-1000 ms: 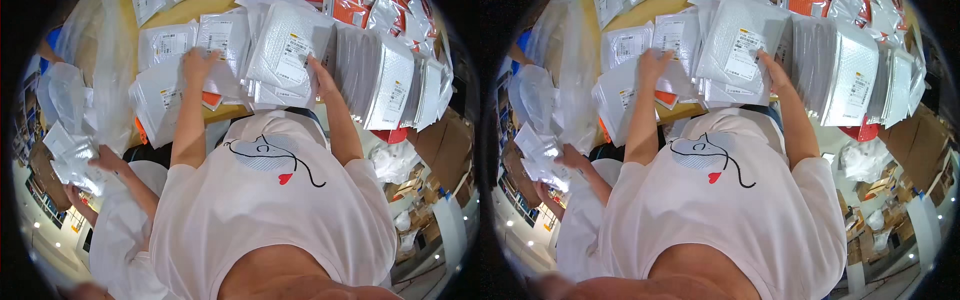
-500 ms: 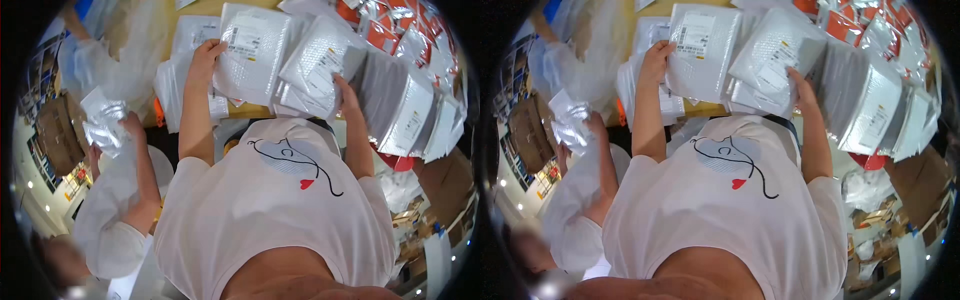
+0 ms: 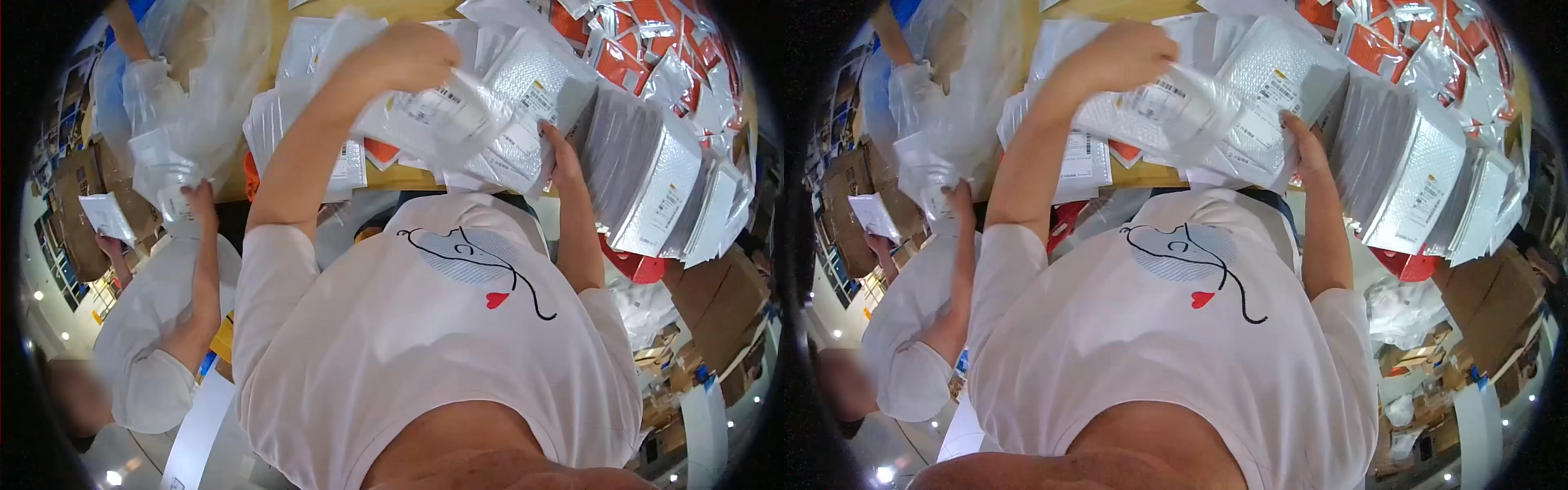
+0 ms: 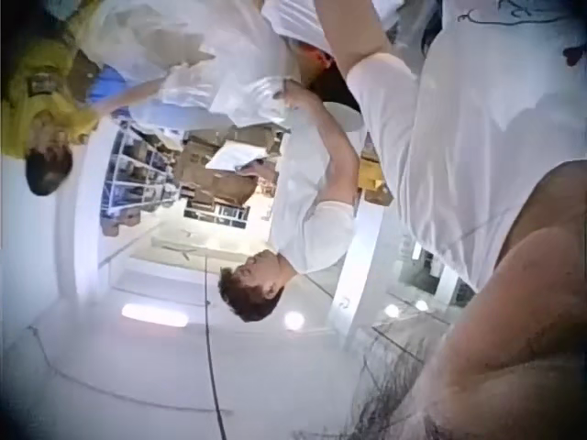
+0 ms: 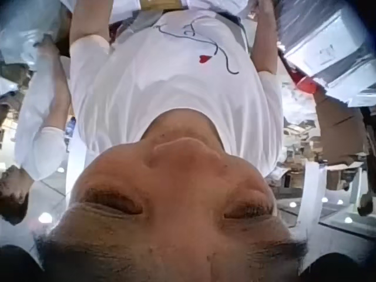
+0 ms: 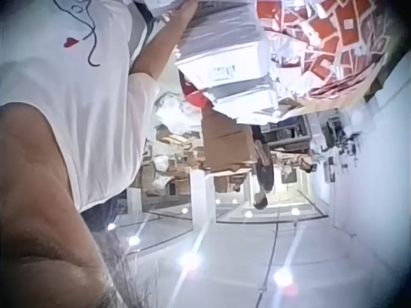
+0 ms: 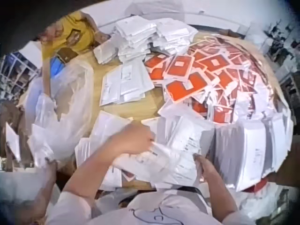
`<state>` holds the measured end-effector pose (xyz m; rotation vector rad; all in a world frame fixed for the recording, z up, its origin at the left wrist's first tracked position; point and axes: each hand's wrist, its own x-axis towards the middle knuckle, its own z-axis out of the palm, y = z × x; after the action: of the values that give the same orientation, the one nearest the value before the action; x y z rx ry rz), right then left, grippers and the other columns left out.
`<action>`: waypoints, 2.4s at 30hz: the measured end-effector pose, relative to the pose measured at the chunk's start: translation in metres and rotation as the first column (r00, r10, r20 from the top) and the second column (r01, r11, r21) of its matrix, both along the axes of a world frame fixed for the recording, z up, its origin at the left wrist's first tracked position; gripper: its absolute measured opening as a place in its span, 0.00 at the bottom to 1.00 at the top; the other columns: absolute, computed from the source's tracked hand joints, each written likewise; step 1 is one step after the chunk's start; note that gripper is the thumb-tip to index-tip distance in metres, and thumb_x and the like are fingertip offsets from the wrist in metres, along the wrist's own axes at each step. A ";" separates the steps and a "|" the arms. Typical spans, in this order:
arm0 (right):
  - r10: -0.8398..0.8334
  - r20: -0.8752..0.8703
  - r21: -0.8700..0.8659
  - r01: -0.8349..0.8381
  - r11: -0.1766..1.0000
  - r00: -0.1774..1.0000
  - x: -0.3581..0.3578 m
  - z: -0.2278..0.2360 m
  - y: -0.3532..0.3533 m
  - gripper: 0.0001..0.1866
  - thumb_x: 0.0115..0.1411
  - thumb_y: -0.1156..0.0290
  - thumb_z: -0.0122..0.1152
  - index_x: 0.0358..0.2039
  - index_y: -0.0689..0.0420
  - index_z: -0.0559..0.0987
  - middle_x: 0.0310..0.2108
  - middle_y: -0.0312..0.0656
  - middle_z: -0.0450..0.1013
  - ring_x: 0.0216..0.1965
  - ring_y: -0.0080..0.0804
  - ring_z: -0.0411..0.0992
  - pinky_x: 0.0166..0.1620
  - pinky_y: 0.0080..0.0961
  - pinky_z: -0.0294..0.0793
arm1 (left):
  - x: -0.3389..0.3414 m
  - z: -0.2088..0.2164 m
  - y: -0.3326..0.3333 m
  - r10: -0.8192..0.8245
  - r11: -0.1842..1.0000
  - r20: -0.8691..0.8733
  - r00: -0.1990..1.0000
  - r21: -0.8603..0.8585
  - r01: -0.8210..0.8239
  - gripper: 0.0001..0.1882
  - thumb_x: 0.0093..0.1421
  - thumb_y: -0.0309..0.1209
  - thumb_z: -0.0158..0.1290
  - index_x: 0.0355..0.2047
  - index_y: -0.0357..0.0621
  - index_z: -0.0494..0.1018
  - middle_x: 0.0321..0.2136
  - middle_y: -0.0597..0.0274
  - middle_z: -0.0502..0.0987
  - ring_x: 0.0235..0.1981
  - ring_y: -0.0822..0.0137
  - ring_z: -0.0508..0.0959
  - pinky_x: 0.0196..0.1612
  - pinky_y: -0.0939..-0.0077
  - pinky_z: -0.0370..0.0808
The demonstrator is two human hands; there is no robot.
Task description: The recorder is sorting and stacking white padded envelopes on a work table.
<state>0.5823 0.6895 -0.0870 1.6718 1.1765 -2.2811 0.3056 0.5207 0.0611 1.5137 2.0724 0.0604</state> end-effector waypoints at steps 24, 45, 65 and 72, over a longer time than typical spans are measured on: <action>-0.063 -0.119 -0.111 0.050 0.993 0.991 0.013 -0.015 0.011 0.34 0.52 0.55 0.64 0.54 0.63 0.68 0.48 0.53 0.70 0.45 0.42 0.71 0.49 0.31 0.68 | 0.070 -0.117 -0.051 0.768 0.459 0.580 0.271 -0.203 -0.865 0.29 0.54 0.45 0.53 0.48 0.35 0.71 0.40 0.47 0.76 0.38 0.56 0.77 0.41 0.69 0.74; -0.034 -0.030 -0.024 0.034 0.999 0.999 -0.003 0.006 -0.004 0.34 0.48 0.66 0.69 0.51 0.71 0.67 0.40 0.57 0.73 0.37 0.43 0.75 0.37 0.30 0.77 | -0.031 -0.135 -0.088 0.695 0.696 -0.191 0.693 0.422 -0.581 0.11 0.53 0.32 0.50 0.34 0.39 0.73 0.37 0.54 0.75 0.37 0.54 0.74 0.39 0.65 0.71; -0.123 0.083 -0.142 0.134 0.981 0.989 0.044 -0.073 0.014 0.44 0.54 0.33 0.45 0.62 0.53 0.62 0.59 0.52 0.62 0.56 0.50 0.64 0.53 0.47 0.66 | 0.150 -0.076 -0.029 0.023 0.940 -0.082 0.996 0.342 0.007 0.09 0.50 0.29 0.50 0.32 0.42 0.74 0.45 0.53 0.69 0.45 0.57 0.69 0.50 0.67 0.63; -0.083 0.036 -0.042 0.085 0.996 0.996 0.005 -0.008 0.006 0.45 0.56 0.30 0.39 0.63 0.53 0.59 0.61 0.53 0.58 0.59 0.48 0.61 0.58 0.41 0.63 | 0.160 -0.054 -0.023 -0.018 0.973 -0.089 0.996 0.226 0.038 0.11 0.49 0.30 0.51 0.33 0.42 0.74 0.44 0.52 0.71 0.44 0.57 0.71 0.49 0.68 0.63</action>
<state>0.5874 0.6959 -0.0954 1.7694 1.0613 -2.2987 0.4658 0.4977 0.0071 1.7082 2.1716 0.2332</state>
